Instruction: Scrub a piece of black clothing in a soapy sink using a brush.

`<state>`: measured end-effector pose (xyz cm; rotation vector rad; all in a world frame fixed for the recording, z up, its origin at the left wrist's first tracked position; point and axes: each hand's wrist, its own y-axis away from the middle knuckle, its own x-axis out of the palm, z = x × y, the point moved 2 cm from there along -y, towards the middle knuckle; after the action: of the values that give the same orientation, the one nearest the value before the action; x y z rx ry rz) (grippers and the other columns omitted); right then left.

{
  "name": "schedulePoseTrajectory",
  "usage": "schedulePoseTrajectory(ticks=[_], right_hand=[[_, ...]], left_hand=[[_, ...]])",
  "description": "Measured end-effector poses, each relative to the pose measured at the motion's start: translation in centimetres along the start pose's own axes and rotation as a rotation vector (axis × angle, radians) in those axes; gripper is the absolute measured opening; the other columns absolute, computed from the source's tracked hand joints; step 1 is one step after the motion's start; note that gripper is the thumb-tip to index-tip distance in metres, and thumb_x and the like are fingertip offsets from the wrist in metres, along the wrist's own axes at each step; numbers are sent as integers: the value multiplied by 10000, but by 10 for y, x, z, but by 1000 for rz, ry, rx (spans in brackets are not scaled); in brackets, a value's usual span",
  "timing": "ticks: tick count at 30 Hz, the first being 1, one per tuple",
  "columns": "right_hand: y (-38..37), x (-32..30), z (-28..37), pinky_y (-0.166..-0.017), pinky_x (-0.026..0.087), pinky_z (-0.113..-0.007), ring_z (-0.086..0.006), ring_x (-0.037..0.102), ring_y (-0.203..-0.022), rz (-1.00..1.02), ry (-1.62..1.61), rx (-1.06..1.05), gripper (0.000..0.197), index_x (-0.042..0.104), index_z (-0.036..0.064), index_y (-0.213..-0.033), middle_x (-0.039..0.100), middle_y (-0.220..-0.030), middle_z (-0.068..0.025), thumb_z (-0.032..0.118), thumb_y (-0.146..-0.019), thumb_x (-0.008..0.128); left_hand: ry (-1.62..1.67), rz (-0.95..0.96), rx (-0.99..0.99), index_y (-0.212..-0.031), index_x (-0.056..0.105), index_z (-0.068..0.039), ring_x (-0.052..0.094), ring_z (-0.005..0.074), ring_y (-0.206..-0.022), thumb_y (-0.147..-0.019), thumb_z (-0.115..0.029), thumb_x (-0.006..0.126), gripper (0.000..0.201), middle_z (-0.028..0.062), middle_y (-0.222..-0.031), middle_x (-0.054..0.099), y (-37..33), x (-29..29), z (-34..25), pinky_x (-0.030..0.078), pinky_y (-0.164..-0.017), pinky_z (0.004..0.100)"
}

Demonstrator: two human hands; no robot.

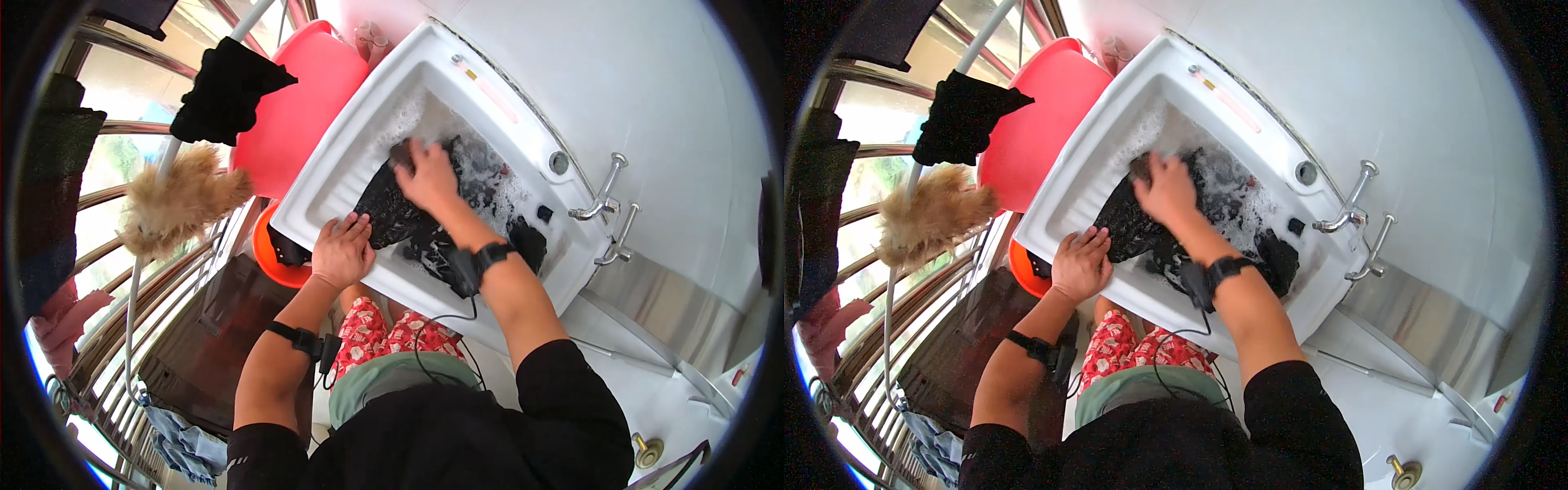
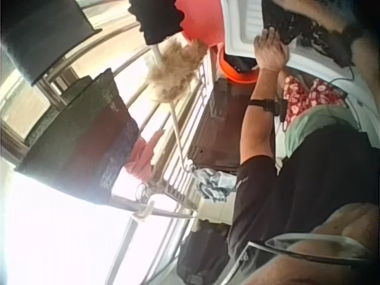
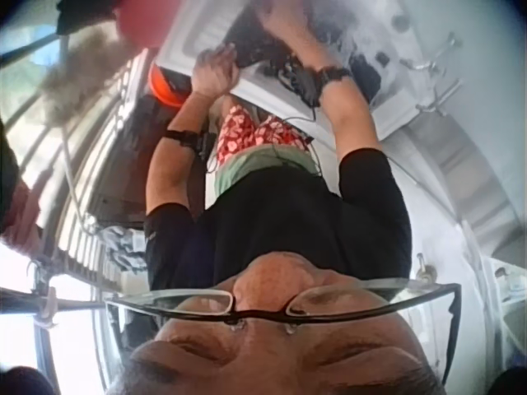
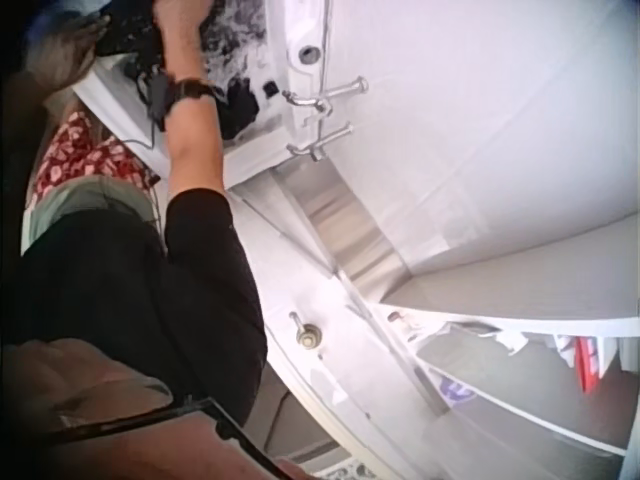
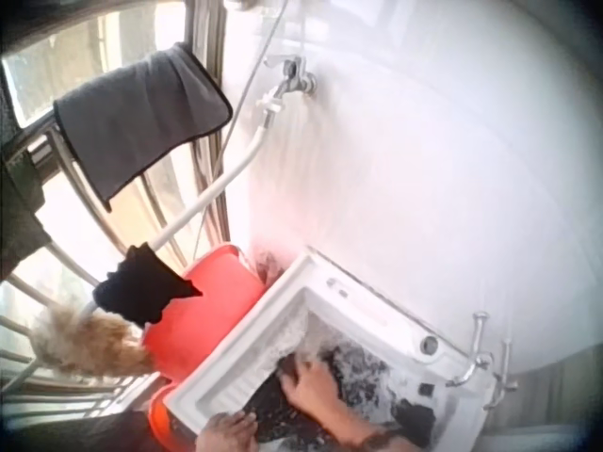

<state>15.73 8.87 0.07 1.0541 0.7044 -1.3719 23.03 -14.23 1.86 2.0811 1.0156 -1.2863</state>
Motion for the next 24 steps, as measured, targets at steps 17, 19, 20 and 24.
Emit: schedulePoseTrajectory(ticks=[17, 19, 20, 24], right_hand=[[-36, -13, -51, -952, 530, -511, -433, 563, -1187, -52, 208, 126, 700, 505, 12, -1454, 539, -1285, -236, 389, -903, 716], [-34, -25, -53, -950, 525, -525, -428, 558, -1189, 43, 256, 240, 701, 508, 8, -1443, 534, -1296, -230, 395, -900, 723], [-24, -30, -53, -952, 519, -520, -423, 555, -1178, 6, 233, 191, 700, 512, 0, -1423, 535, -1281, -226, 402, -894, 734], [36, -81, -67, -944, 497, -507, -409, 574, -1116, -116, 186, 24, 664, 536, 18, -1361, 558, -1205, -209, 368, -858, 791]], left_hand=[[24, -61, 19, -993, 791, -113, 676, 199, -1196, -813, -210, 656, 245, 29, -1234, 752, -10, -2, -7, 498, -990, 431], [55, -49, -20, -1003, 794, -114, 677, 192, -1200, -811, -198, 656, 251, 25, -1234, 754, 0, 2, -3, 499, -985, 423], [49, -44, -13, -1008, 794, -112, 674, 194, -1209, -814, -193, 655, 252, 27, -1241, 751, 5, 1, 0, 497, -987, 423], [63, -6, -1, -1030, 795, -110, 663, 203, -1238, -830, -195, 643, 266, 37, -1267, 743, -2, -1, -5, 477, -1017, 429]])
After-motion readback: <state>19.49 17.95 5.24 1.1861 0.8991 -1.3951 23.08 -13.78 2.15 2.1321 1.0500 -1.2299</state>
